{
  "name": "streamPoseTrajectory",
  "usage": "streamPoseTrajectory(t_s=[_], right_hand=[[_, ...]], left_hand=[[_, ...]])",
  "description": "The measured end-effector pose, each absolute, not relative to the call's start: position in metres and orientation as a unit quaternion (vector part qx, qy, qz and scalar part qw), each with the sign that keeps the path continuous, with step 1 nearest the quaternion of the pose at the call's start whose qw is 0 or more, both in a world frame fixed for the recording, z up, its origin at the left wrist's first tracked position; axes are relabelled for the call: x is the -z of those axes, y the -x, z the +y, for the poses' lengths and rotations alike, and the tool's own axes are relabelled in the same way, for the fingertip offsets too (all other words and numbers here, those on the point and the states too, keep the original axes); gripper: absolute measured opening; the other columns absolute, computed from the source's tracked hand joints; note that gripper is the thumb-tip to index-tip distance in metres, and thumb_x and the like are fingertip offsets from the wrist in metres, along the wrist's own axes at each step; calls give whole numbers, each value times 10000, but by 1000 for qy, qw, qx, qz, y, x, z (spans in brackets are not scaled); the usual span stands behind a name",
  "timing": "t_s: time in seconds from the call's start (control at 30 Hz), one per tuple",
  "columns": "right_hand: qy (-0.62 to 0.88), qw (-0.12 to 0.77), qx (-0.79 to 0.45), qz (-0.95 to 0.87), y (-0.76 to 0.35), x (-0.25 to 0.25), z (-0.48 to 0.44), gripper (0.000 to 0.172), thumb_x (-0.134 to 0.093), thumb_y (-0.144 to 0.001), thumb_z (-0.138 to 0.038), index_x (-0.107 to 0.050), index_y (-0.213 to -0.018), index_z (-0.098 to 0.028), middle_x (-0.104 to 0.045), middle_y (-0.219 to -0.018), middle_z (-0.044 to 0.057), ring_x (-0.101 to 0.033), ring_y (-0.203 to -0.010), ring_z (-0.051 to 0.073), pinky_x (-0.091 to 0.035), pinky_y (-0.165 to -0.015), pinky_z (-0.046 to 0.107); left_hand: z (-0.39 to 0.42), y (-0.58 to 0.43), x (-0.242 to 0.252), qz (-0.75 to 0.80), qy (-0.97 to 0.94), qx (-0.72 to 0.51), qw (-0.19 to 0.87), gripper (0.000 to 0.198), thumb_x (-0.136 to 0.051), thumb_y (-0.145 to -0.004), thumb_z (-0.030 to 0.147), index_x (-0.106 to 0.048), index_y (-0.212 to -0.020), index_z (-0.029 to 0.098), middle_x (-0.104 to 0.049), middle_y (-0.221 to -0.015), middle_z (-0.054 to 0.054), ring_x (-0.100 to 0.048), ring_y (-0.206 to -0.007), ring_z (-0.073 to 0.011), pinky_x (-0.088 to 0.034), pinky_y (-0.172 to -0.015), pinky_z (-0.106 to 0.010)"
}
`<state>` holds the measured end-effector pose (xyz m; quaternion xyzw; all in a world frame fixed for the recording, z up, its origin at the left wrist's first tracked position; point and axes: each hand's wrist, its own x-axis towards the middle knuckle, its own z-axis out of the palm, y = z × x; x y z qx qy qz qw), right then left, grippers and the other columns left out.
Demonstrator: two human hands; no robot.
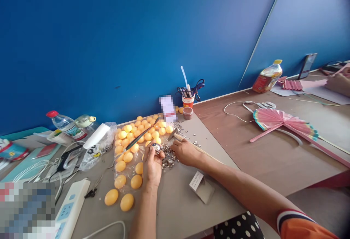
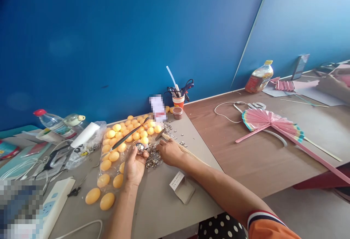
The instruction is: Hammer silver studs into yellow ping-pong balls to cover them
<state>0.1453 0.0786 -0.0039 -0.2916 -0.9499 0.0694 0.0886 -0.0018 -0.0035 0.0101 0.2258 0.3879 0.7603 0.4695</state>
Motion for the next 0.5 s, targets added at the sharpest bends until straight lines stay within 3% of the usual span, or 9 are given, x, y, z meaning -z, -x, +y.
streamPoseTrajectory(t_s=[0.23, 0.37, 0.5], right_hand=[[340, 160, -153, -914, -144, 3, 80, 157, -515, -897, -98, -650, -838, -152, -677, -899, 72, -608, -762, 151, -414, -814, 282], [357, 229, -233, -875, -143, 0, 80, 174, -533, -813, -31, -645, -811, -165, -679, -877, 53, -616, -799, 152, -427, -768, 241], [370, 207, -228, -876, -144, -4, 79, 174, -528, -829, -54, -659, -883, -157, -685, -925, 70, -626, -821, 165, -439, -775, 251]], left_hand=[[-3, 1, -9, 411, -226, -752, 463, 304, -774, -752, 394, -698, -975, 203, -643, -832, -11, -528, -602, -85, -445, -584, -224], [-3, 0, -8, 424, -228, -744, 464, 329, -788, -734, 380, -692, -1001, 215, -629, -850, 3, -528, -608, -85, -441, -585, -225], [-4, -2, -10, 437, -225, -738, 462, 329, -798, -719, 367, -690, -991, 219, -614, -867, 7, -517, -605, -88, -442, -578, -233]])
